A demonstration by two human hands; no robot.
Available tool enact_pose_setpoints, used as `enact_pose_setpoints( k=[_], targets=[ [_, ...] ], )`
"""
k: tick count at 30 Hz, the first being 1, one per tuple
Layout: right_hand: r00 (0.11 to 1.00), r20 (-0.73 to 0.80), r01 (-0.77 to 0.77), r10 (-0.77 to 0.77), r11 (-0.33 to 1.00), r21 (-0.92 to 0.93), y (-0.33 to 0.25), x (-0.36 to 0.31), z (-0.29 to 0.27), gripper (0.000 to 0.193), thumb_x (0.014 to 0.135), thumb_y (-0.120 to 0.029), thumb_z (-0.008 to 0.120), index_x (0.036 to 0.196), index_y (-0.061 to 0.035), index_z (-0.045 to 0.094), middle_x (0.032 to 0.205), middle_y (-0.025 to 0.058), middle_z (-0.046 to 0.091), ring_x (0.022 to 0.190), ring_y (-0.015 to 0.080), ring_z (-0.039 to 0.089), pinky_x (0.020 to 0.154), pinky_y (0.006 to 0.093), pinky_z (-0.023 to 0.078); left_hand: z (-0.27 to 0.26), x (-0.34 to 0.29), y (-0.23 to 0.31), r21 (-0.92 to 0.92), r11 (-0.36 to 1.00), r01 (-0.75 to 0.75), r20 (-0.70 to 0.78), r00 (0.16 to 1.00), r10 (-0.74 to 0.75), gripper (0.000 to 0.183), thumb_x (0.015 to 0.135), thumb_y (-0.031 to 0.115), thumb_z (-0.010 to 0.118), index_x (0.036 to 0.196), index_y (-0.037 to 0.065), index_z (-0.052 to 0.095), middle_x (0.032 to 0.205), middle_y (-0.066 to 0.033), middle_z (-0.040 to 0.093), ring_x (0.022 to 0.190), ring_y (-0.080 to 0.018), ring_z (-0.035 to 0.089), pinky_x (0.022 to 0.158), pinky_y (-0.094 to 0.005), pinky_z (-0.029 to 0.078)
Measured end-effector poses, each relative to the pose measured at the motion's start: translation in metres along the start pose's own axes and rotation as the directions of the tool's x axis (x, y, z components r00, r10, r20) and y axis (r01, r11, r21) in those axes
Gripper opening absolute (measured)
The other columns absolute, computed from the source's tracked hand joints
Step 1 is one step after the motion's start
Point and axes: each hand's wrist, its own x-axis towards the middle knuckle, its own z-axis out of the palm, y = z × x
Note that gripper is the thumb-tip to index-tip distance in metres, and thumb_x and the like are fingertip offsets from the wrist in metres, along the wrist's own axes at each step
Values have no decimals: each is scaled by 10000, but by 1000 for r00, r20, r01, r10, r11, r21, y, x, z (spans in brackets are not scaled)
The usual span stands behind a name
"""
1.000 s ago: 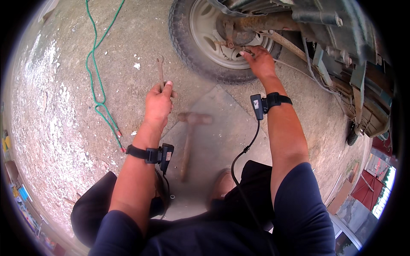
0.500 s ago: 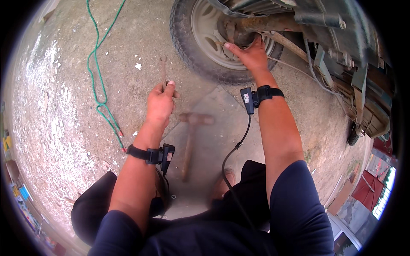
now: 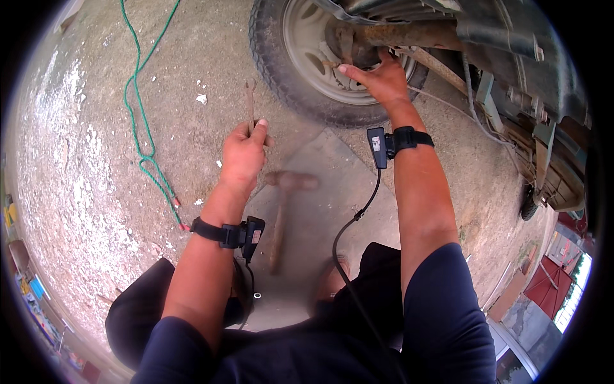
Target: The person uses a wrench and a long metal bar to loosen a central bolt on a vehicle axle assembly, using the bar for leverage while holding the wrench in place.
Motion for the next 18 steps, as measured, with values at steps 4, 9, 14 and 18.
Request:
enact_pose_setpoints(
  k=[4, 9, 14, 18],
  targets=[
    [999, -36, -19, 19, 1000, -5, 2, -5, 2, 1178, 576, -682, 825, 1416, 56, 454, 1348, 254, 572, 1306, 367, 512, 1070, 388, 440, -5, -2, -4, -25, 1000, -1, 2, 1000, 1, 264, 997, 293, 596, 1016, 30, 607, 745, -31, 596, 483, -75, 435, 424, -244, 334],
    [995, -21, 91, -96, 984, -152, 29, -4, -7, 1063, 656, -699, 783, 1393, 16, 509, 1302, 259, 601, 1245, 370, 566, 1034, 396, 461, -11, -4, -10, -5, 1000, 3, 6, 1000, -3, 260, 1002, 291, 584, 1024, 32, 601, 753, -37, 601, 460, -69, 429, 403, -239, 321],
    [997, 65, -29, 46, 971, -238, 16, -9, -11, 782, 761, -651, 731, 1269, -63, 642, 1187, 191, 673, 1125, 322, 641, 964, 383, 494, -12, -4, -11, 10, 1000, 6, 5, 1000, -6, 260, 1001, 294, 582, 1016, 35, 605, 753, -33, 604, 460, -72, 430, 405, -239, 328],
    [994, 108, -7, 18, 995, -101, 39, -15, -14, 534, 859, -543, 682, 1160, -103, 711, 1156, 157, 681, 1084, 317, 653, 933, 392, 502, -18, -4, -7, 5, 1000, 1, -10, 1000, -1, 265, 998, 300, 588, 991, 36, 610, 749, -30, 609, 473, -78, 436, 426, -242, 342]
  ],
)
